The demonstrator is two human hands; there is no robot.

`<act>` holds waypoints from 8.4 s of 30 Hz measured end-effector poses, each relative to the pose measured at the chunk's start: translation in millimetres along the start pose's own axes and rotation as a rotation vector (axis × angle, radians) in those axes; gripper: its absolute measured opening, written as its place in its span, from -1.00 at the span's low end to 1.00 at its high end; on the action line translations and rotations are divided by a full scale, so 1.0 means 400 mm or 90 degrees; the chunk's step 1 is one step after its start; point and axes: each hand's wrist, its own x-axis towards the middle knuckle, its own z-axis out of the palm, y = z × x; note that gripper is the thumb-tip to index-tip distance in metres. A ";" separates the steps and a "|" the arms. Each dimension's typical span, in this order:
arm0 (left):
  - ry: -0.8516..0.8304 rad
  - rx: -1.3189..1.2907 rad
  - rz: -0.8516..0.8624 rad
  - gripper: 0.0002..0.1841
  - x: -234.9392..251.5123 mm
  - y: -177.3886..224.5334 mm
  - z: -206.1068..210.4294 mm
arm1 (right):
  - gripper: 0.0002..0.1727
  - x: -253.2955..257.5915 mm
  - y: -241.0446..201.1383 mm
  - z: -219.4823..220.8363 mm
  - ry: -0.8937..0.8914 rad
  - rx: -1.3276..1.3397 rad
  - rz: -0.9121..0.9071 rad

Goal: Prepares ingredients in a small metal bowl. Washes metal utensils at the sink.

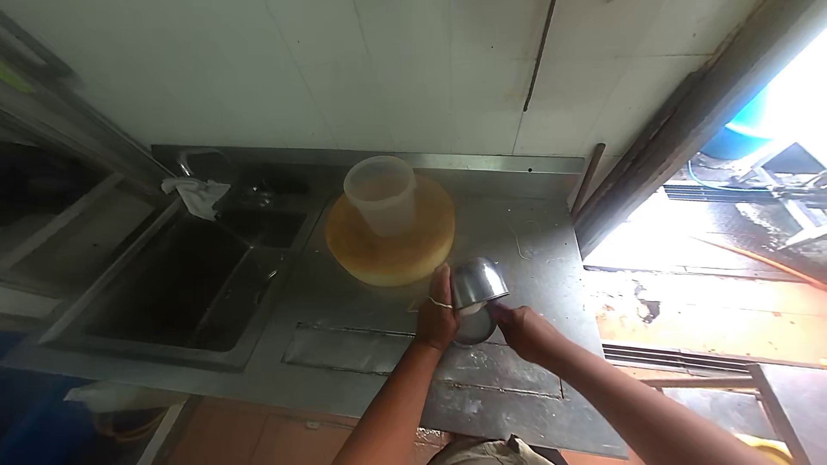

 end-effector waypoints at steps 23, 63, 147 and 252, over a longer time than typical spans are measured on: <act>0.019 -0.066 -0.192 -0.22 0.009 0.018 -0.027 | -0.23 -0.077 -0.025 0.076 -0.085 -0.123 0.142; 0.031 -0.154 -0.226 -0.25 -0.033 0.025 0.016 | -0.62 0.091 -0.016 -0.072 -0.237 0.343 0.195; -0.329 -0.012 -0.413 -0.47 0.227 0.068 -0.183 | -0.25 0.076 -0.181 -0.149 0.003 -0.355 -0.076; 0.097 -0.624 -0.953 -0.41 0.224 -1.452 -0.917 | -0.45 1.900 -1.247 0.286 0.155 0.146 -0.232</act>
